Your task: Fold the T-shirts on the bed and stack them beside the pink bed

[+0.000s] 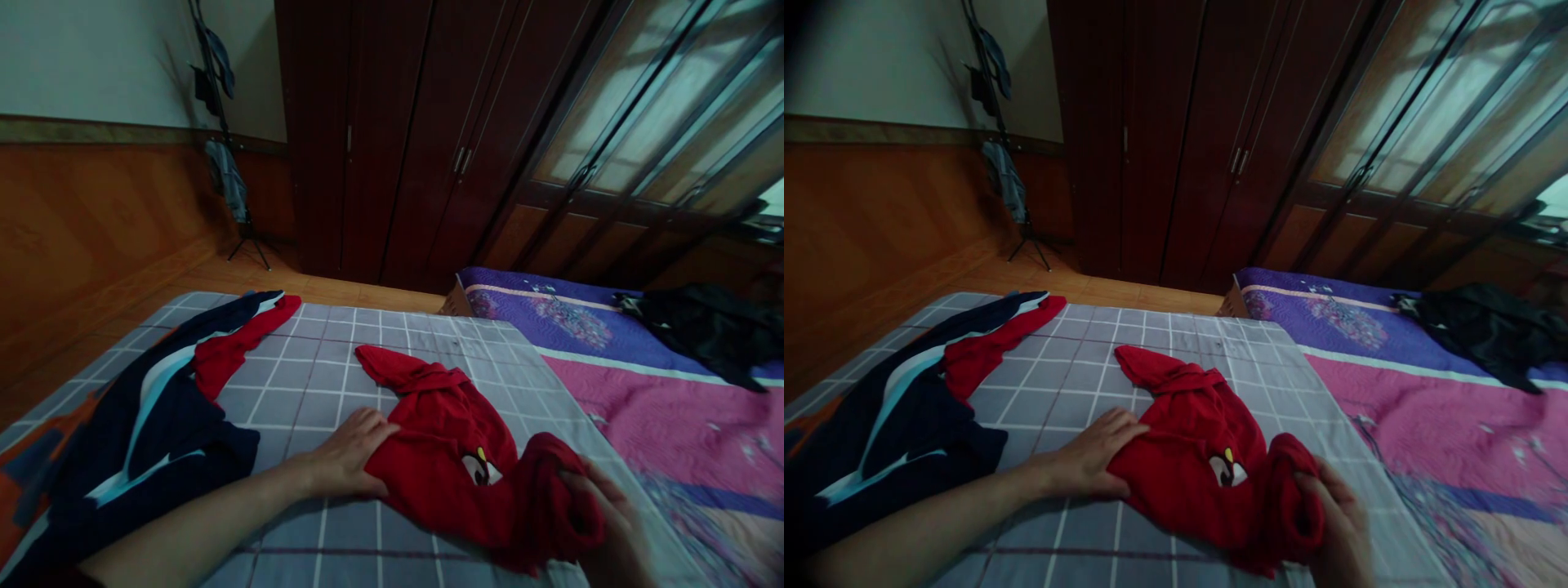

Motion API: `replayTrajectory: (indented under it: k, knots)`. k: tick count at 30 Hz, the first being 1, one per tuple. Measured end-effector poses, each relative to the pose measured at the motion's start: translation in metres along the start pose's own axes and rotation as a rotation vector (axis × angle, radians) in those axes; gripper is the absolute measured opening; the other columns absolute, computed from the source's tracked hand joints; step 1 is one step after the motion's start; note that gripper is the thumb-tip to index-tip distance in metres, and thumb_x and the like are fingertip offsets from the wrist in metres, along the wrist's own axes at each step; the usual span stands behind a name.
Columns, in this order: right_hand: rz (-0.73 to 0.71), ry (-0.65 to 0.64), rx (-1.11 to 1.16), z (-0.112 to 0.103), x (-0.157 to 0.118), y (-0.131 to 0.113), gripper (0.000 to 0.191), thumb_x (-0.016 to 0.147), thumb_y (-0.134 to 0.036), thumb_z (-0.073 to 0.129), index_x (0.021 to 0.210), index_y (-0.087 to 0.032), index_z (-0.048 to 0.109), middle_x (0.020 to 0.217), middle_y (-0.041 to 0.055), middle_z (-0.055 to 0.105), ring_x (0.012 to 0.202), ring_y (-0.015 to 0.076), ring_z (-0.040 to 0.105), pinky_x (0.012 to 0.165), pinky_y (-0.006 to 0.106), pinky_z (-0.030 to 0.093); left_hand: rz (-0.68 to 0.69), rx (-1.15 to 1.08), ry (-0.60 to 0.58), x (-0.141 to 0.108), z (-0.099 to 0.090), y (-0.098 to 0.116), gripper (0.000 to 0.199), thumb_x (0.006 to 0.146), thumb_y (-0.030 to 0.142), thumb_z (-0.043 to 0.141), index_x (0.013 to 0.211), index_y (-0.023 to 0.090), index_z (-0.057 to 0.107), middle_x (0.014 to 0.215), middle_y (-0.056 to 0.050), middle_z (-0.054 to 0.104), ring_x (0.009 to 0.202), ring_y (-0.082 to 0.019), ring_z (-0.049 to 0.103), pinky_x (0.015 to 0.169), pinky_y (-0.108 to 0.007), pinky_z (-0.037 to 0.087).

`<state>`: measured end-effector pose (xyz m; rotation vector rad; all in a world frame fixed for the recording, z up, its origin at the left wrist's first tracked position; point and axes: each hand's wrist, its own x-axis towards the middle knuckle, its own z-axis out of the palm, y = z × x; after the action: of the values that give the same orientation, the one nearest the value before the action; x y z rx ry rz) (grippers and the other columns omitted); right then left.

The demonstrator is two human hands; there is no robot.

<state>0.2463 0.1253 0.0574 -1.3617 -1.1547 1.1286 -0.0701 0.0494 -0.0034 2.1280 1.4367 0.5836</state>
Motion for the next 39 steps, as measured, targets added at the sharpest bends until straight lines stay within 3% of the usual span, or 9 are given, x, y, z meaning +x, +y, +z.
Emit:
replayTrajectory:
  k: [3, 9, 12, 18, 21, 26, 29, 34, 39]
  knots:
    - [0.14, -0.028, 0.087, 0.013, 0.006, 0.016, 0.025, 0.052, -0.032, 0.072, 0.072, -0.018, 0.065, 0.056, 0.0022, 0.063, 0.043, 0.0182, 0.057, 0.042, 0.028, 0.044, -0.066, 0.082, 0.17, -0.011, -0.009, -0.016, 0.017, 0.08, 0.014, 0.051, 0.091, 0.021, 0.061, 0.09, -0.003, 0.06, 0.09, -0.019, 0.056, 0.082, -0.03, 0.044]
    - [0.303, -0.308, 0.085, 0.023, 0.005, 0.044, 0.022, 0.053, -0.032, 0.073, 0.064, -0.018, 0.06, 0.052, -0.0019, 0.059, 0.043, 0.014, 0.052, 0.043, 0.024, 0.04, -0.28, 0.146, 0.478, -0.044, -0.067, -0.095, 0.014, 0.083, 0.02, 0.044, 0.087, 0.02, 0.057, 0.088, -0.002, 0.061, 0.084, -0.018, 0.058, 0.077, -0.029, 0.044]
    - [0.228, -0.348, -0.051, 0.03, 0.005, 0.051, 0.019, 0.055, -0.031, 0.071, 0.064, -0.017, 0.061, 0.052, -0.0027, 0.058, 0.045, 0.0136, 0.052, 0.045, 0.024, 0.04, -0.35, 0.099, 0.512, -0.051, -0.077, -0.106, 0.013, 0.083, 0.027, 0.047, 0.085, 0.019, 0.058, 0.084, -0.001, 0.061, 0.08, -0.018, 0.059, 0.074, -0.028, 0.045]
    - [-0.039, 0.014, -0.298, 0.018, 0.022, 0.056, 0.031, 0.057, -0.039, 0.065, 0.077, -0.016, 0.069, 0.067, 0.0025, 0.068, 0.066, 0.0208, 0.06, 0.059, 0.028, 0.048, -0.171, 0.07, 0.389, -0.013, -0.064, -0.06, 0.017, 0.088, 0.024, 0.043, 0.084, 0.02, 0.059, 0.086, -0.002, 0.059, 0.085, -0.017, 0.059, 0.081, -0.029, 0.044]
    - [-0.057, 0.244, -0.296, 0.003, 0.027, 0.056, 0.035, 0.06, -0.039, 0.065, 0.086, -0.016, 0.069, 0.071, 0.0022, 0.068, 0.067, 0.0204, 0.06, 0.056, 0.026, 0.048, -0.101, 0.085, 0.291, 0.018, -0.063, -0.043, 0.023, 0.086, 0.028, 0.049, 0.106, 0.021, 0.057, 0.105, -0.004, 0.058, 0.099, -0.019, 0.058, 0.089, -0.03, 0.043]
    - [0.044, 0.22, -0.163, -0.005, 0.028, 0.06, 0.038, 0.06, -0.037, 0.069, 0.091, -0.015, 0.067, 0.066, 0.0, 0.067, 0.056, 0.0179, 0.06, 0.048, 0.025, 0.048, -0.12, 0.147, -0.02, 0.062, -0.053, -0.044, 0.108, 0.057, 0.048, 0.077, 0.145, 0.022, 0.018, 0.15, -0.017, 0.02, 0.131, -0.035, 0.035, 0.1, -0.041, 0.036]
    - [0.057, 0.1, -0.148, 0.001, 0.032, 0.067, 0.042, 0.058, -0.038, 0.07, 0.092, -0.014, 0.068, 0.072, 0.0015, 0.07, 0.061, 0.0204, 0.064, 0.054, 0.028, 0.052, -0.127, 0.162, -0.043, 0.079, -0.04, -0.046, 0.091, 0.063, 0.045, 0.074, 0.139, 0.017, 0.033, 0.139, -0.018, 0.039, 0.122, -0.033, 0.045, 0.095, -0.04, 0.039]
    - [0.068, -0.079, -0.215, 0.012, 0.033, 0.061, 0.037, 0.054, -0.039, 0.07, 0.079, -0.013, 0.071, 0.067, 0.004, 0.071, 0.062, 0.0242, 0.065, 0.055, 0.031, 0.053, -0.095, 0.149, -0.034, 0.08, -0.029, -0.031, 0.017, 0.075, 0.026, 0.065, 0.089, 0.016, 0.064, 0.092, -0.007, 0.064, 0.09, -0.023, 0.06, 0.08, -0.03, 0.045]
    - [-0.06, 0.007, -0.223, -0.004, 0.007, 0.022, 0.037, 0.06, -0.045, 0.07, 0.084, -0.017, 0.072, 0.077, 0.0047, 0.072, 0.071, 0.0242, 0.067, 0.058, 0.026, 0.055, -0.088, 0.108, 0.085, 0.026, -0.087, 0.005, 0.013, 0.084, 0.024, 0.053, 0.089, 0.019, 0.065, 0.09, -0.002, 0.065, 0.087, -0.018, 0.06, 0.078, -0.026, 0.044]
